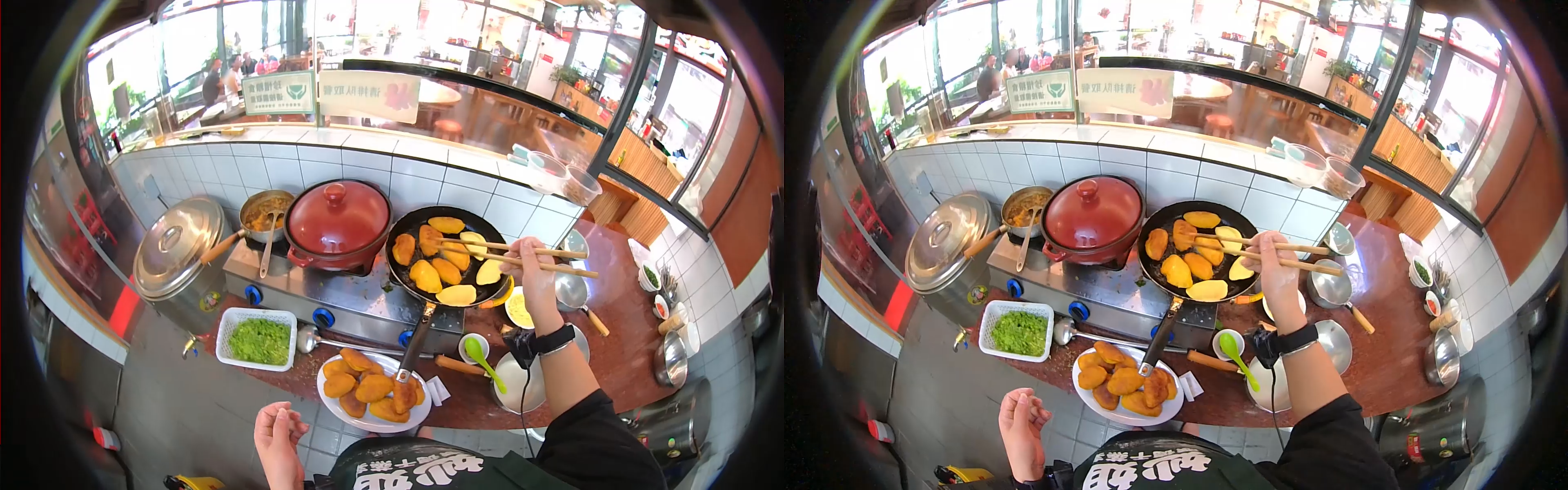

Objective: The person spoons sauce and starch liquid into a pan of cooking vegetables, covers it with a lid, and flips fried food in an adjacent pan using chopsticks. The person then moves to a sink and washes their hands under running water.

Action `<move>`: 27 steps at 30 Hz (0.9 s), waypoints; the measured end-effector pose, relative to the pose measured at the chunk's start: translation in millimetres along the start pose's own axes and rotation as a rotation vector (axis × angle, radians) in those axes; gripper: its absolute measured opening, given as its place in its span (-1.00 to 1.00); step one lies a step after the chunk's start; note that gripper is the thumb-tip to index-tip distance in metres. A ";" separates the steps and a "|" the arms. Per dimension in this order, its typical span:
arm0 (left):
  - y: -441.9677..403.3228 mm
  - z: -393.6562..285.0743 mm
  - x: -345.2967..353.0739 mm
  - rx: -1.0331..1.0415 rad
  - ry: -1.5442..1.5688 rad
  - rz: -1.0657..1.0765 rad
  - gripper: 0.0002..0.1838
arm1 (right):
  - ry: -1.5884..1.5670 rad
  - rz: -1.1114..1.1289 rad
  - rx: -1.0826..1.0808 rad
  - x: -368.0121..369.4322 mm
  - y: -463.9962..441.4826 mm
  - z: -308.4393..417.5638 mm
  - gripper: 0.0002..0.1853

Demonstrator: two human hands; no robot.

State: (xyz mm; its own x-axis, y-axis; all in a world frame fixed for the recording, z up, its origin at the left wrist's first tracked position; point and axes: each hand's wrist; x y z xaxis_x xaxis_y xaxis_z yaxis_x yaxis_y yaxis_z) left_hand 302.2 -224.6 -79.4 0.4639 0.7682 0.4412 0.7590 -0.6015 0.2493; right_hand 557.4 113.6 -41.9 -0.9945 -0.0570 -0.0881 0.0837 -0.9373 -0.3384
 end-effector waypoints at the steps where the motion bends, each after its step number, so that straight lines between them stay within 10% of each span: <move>1: -0.6 1.0 -1.5 0.001 -0.005 0.001 -0.87 | -0.009 0.065 0.029 3.5 3.9 0.1 -0.73; 27: -0.6 -16.8 -6.9 -0.031 -0.042 0.056 -0.82 | 0.190 0.034 -0.188 17.6 -5.9 -38.9 -0.78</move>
State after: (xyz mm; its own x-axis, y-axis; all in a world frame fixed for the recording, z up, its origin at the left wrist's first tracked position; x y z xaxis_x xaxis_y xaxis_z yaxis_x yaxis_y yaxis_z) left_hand 290.8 -233.2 -68.0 0.5246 0.7414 0.4185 0.7172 -0.6497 0.2520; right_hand 541.9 131.5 -77.8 -0.9626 -0.0047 -0.2708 0.1445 -0.8546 -0.4988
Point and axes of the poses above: each hand's wrist, its own y-axis away from the middle knuckle, its own x-axis out of the palm, z = x × y, and after that the axes turned 10 degrees about y, right-handed
